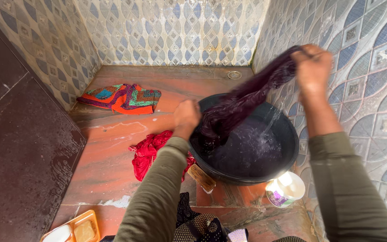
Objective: The person washes a dark purple garment and a red patterned cloth by hand in a black basin filled with water. They agitate, rinse, and wring out each item, then hang the purple garment on a wall hook. The red cloth is rinsed again and left in the basin.
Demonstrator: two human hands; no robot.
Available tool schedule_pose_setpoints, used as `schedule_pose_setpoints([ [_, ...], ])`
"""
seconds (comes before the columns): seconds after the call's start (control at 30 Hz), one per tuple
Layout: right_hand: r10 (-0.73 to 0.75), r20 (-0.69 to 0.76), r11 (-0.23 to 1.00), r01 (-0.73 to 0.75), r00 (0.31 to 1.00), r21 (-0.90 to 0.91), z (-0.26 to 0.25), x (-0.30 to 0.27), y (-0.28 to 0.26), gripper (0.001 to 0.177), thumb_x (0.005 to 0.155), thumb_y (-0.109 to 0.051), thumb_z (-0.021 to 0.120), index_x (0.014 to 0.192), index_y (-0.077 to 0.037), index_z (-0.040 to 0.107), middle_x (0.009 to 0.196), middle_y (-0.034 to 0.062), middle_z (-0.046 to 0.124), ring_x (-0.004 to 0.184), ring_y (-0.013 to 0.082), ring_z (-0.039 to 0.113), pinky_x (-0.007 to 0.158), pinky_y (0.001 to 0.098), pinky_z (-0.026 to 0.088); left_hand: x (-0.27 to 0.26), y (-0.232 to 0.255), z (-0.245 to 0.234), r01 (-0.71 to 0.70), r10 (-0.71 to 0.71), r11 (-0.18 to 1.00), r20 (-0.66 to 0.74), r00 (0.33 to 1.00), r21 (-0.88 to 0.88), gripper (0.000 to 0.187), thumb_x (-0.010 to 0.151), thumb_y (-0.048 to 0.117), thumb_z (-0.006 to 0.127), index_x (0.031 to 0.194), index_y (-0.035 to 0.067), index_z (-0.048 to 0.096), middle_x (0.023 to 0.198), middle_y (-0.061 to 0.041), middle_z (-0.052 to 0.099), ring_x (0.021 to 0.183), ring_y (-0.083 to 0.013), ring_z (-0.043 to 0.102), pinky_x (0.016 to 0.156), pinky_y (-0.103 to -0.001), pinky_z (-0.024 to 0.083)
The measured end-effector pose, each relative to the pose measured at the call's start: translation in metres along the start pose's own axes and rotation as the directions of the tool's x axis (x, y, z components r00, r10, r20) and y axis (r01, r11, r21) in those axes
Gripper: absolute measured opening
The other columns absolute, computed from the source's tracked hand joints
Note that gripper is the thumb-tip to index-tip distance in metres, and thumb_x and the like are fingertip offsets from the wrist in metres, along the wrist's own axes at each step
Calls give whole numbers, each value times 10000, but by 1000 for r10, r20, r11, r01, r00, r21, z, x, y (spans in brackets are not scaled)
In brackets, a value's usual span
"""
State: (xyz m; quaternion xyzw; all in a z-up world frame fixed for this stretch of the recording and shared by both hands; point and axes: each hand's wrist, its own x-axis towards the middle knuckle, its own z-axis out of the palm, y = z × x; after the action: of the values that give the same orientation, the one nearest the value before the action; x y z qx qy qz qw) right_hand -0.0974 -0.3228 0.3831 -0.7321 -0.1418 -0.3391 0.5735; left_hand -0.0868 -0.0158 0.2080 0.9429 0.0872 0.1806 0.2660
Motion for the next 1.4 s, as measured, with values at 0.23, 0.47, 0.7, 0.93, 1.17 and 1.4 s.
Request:
schedule_pose_setpoints([
  [0.23, 18, -22, 998, -17, 1000, 57, 13, -3, 1, 40, 883, -82, 709, 855, -62, 689, 779, -47, 661, 695, 63, 571, 652, 239, 452, 28, -30, 83, 161, 191, 662, 372, 908, -732, 323, 886, 330, 819, 1055, 68, 735, 973, -117, 770, 701, -173, 694, 576, -334, 590],
  [0.47, -82, 26, 997, 81, 996, 7, 18, -11, -14, 151, 979, -103, 667, 856, -17, 668, 798, -56, 564, 779, 63, 491, 698, 253, 402, -2, 27, 137, -269, 489, 855, 514, 705, -444, 839, 835, 417, 864, 1451, 15, 460, 1381, -239, 586, 1259, -363, 577, 969, -395, 483],
  [0.7, 33, 2, 976, -33, 999, 215, -9, 6, -3, 117, 996, -107, 642, 897, -56, 680, 789, -68, 598, 727, 54, 529, 652, 239, 425, -19, 46, 138, -28, 269, 899, 501, 823, -437, 594, 926, 554, 673, 1188, 22, 674, 1158, -178, 680, 1041, -318, 679, 840, -383, 559],
  [0.93, 185, -36, 963, -173, 982, 208, -57, 11, 28, 151, 1036, -94, 652, 901, -38, 689, 788, -6, 654, 647, 86, 575, 593, 249, 463, 27, -8, 83, 216, 375, 565, 481, 793, -797, 382, 923, 393, 825, 989, 27, 740, 857, -21, 610, 791, -151, 513, 667, -328, 405],
  [1.17, 127, 73, 964, -140, 989, 226, -40, 8, 25, 148, 1050, -92, 660, 962, 0, 736, 832, -1, 700, 676, 75, 608, 622, 234, 484, -6, 29, 45, 237, 402, 690, 635, 660, -684, 453, 860, 497, 770, 1080, 101, 770, 1050, 4, 756, 1039, -104, 650, 1032, -337, 438],
  [1.4, -16, 71, 985, 28, 997, -171, -48, 2, 27, 82, 966, -10, 725, 1037, 8, 759, 884, 39, 731, 732, 92, 635, 658, 250, 497, 23, 30, 26, 39, 111, 537, 116, 987, -842, 299, 930, 320, 745, 941, 22, 765, 910, -23, 764, 873, -127, 657, 843, -324, 531],
])
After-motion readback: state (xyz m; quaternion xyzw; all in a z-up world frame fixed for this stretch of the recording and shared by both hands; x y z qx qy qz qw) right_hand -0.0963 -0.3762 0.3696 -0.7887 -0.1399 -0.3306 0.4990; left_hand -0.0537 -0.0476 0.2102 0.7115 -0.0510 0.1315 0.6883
